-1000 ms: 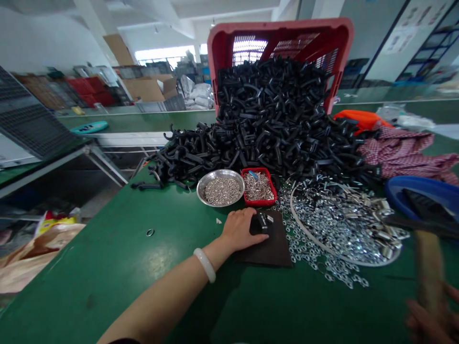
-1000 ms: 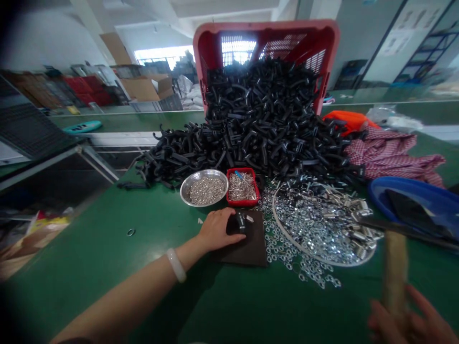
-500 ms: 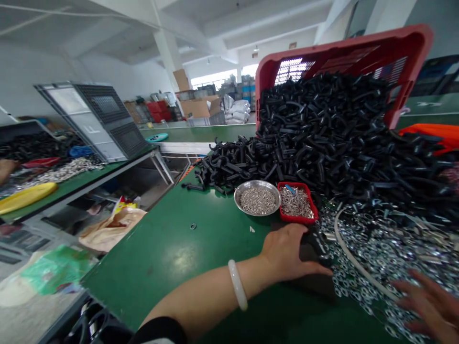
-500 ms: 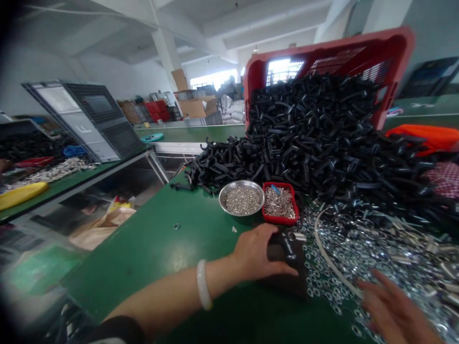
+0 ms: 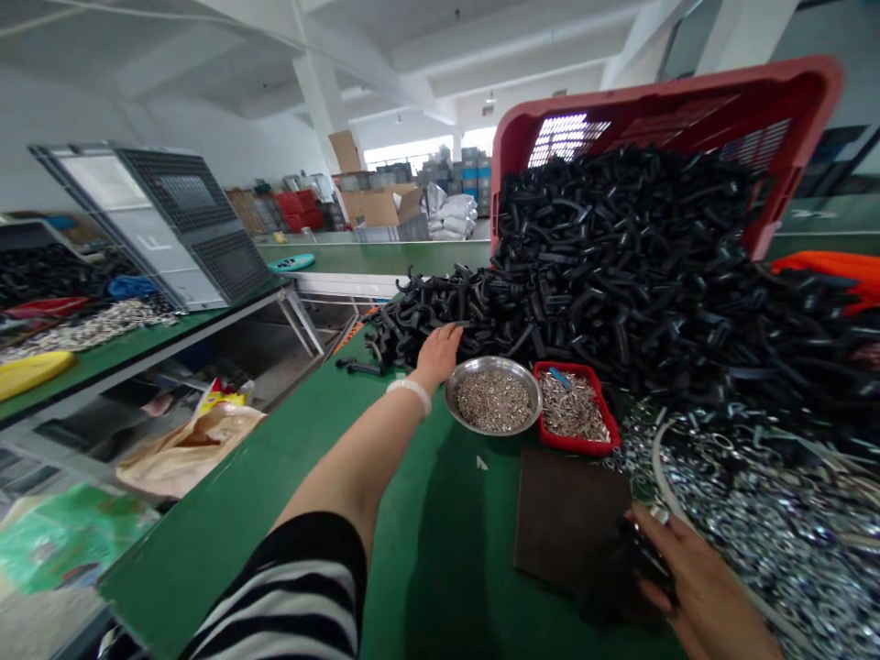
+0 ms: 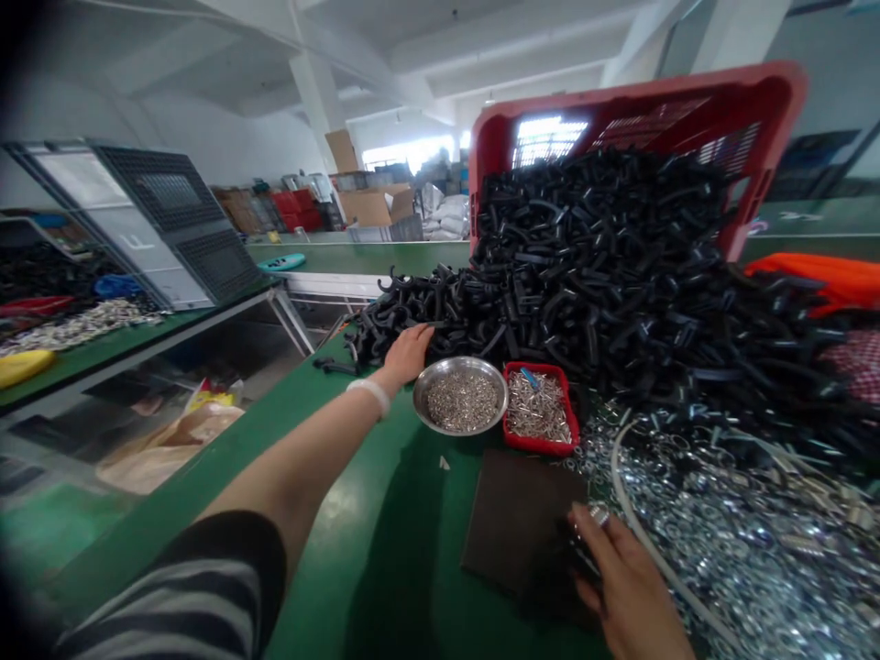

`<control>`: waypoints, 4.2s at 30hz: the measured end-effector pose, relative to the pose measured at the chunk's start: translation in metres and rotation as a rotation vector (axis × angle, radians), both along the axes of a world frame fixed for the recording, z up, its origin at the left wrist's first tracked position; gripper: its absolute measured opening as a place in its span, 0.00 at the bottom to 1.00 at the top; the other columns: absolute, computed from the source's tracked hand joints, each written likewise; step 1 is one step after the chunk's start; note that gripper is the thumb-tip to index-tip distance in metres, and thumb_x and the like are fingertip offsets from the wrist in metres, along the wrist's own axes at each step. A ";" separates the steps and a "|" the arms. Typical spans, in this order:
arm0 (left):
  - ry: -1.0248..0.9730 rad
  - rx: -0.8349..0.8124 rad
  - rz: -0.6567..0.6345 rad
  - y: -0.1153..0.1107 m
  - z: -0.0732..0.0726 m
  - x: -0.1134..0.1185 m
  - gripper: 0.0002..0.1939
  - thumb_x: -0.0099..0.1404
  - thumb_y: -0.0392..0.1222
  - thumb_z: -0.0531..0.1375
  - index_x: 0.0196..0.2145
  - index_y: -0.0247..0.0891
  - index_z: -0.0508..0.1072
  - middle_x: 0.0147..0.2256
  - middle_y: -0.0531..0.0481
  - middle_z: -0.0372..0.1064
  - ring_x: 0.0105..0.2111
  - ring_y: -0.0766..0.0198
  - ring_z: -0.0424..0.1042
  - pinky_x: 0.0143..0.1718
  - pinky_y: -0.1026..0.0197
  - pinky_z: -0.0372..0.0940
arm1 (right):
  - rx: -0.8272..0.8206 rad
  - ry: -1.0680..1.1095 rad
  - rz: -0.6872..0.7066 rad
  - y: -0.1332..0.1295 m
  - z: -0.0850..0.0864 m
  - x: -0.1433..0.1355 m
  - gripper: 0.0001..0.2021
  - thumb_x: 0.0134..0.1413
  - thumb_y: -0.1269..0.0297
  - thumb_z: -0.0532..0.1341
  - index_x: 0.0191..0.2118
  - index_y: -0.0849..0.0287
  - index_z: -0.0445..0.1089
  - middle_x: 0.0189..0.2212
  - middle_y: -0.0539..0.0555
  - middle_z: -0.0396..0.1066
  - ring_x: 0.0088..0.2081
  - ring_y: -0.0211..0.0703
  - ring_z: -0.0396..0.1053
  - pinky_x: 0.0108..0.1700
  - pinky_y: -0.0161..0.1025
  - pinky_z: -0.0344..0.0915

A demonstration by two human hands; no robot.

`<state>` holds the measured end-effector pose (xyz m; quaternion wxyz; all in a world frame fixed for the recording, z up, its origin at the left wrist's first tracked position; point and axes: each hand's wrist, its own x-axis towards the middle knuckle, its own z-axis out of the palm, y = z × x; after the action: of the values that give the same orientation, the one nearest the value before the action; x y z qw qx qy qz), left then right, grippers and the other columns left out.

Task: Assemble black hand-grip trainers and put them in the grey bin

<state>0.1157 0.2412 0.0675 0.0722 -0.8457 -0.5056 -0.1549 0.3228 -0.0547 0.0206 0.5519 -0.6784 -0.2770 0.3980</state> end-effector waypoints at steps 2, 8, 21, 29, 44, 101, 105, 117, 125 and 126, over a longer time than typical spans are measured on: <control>0.051 -0.023 -0.017 0.028 0.001 0.000 0.22 0.62 0.29 0.47 0.53 0.40 0.60 0.53 0.42 0.59 0.53 0.57 0.57 0.51 0.54 0.55 | -0.112 0.101 -0.004 -0.006 -0.003 0.001 0.20 0.37 0.46 0.62 0.35 0.52 0.67 0.39 0.52 0.70 0.38 0.45 0.68 0.28 0.34 0.68; 0.095 -0.088 -0.010 0.045 0.001 0.012 0.11 0.59 0.33 0.55 0.41 0.37 0.68 0.38 0.40 0.69 0.44 0.52 0.66 0.42 0.53 0.59 | -0.228 0.172 -0.028 -0.013 -0.001 0.006 0.26 0.32 0.43 0.64 0.39 0.50 0.66 0.49 0.52 0.65 0.51 0.50 0.60 0.35 0.35 0.67; -0.978 -0.524 -0.107 -0.045 0.026 0.009 0.10 0.57 0.44 0.57 0.33 0.39 0.58 0.20 0.59 0.59 0.16 0.72 0.60 0.20 0.68 0.57 | -0.042 0.035 0.054 0.000 0.019 -0.001 0.20 0.41 0.45 0.61 0.35 0.54 0.66 0.37 0.52 0.70 0.38 0.45 0.67 0.28 0.33 0.66; -1.540 -1.478 -0.193 -0.175 0.004 0.069 0.26 0.59 0.62 0.48 0.36 0.34 0.67 0.20 0.53 0.62 0.17 0.71 0.61 0.19 0.68 0.57 | 0.332 -0.504 0.195 0.040 0.055 -0.023 0.13 0.53 0.51 0.55 0.34 0.57 0.63 0.24 0.49 0.65 0.24 0.39 0.64 0.25 0.36 0.62; -1.145 -0.571 -0.216 -0.200 -0.002 0.082 0.21 0.65 0.56 0.43 0.33 0.36 0.64 0.30 0.47 0.65 0.34 0.62 0.65 0.39 0.59 0.60 | 0.398 -0.811 0.103 0.030 0.058 -0.014 0.11 0.55 0.55 0.55 0.30 0.57 0.61 0.25 0.51 0.66 0.27 0.40 0.64 0.30 0.35 0.58; -0.121 -0.285 -0.282 -0.200 -0.033 0.086 0.45 0.41 0.70 0.57 0.49 0.33 0.62 0.41 0.37 0.66 0.42 0.46 0.64 0.44 0.49 0.56 | 0.105 0.464 0.165 0.049 -0.006 -0.005 0.08 0.54 0.59 0.55 0.37 0.57 0.63 0.30 0.51 0.70 0.33 0.39 0.69 0.33 0.36 0.68; -0.076 -0.259 -0.344 -0.196 -0.039 0.087 0.47 0.40 0.71 0.56 0.48 0.29 0.61 0.40 0.35 0.65 0.41 0.45 0.64 0.41 0.49 0.57 | 0.102 0.319 0.290 0.046 -0.012 -0.006 0.12 0.56 0.58 0.52 0.43 0.57 0.63 0.36 0.53 0.71 0.38 0.41 0.69 0.40 0.39 0.67; 0.142 -0.284 -0.539 -0.178 -0.032 0.085 0.46 0.34 0.70 0.59 0.44 0.33 0.65 0.40 0.38 0.66 0.40 0.47 0.65 0.42 0.51 0.58 | -0.185 -1.487 0.528 0.117 0.052 0.051 0.10 0.53 0.65 0.54 0.35 0.58 0.72 0.37 0.60 0.71 0.38 0.50 0.68 0.37 0.42 0.63; 0.125 -0.302 -0.617 -0.169 -0.043 0.076 0.53 0.38 0.72 0.56 0.54 0.31 0.60 0.49 0.36 0.60 0.49 0.45 0.59 0.53 0.49 0.50 | -0.101 -1.410 0.653 0.163 0.023 0.057 0.08 0.47 0.75 0.57 0.29 0.63 0.73 0.33 0.63 0.72 0.38 0.51 0.68 0.39 0.41 0.61; 0.103 -0.317 -0.618 -0.168 -0.042 0.074 0.54 0.38 0.73 0.56 0.54 0.31 0.60 0.50 0.35 0.60 0.50 0.44 0.59 0.53 0.48 0.50 | -0.084 -1.383 0.635 0.162 0.020 0.062 0.07 0.47 0.74 0.57 0.29 0.62 0.73 0.33 0.62 0.72 0.38 0.50 0.68 0.39 0.42 0.61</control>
<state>0.1893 0.0731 0.0254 -0.0849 -0.9662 -0.2391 -0.0465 0.3851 0.1069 0.0403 0.0856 -0.6813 -0.7263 0.0324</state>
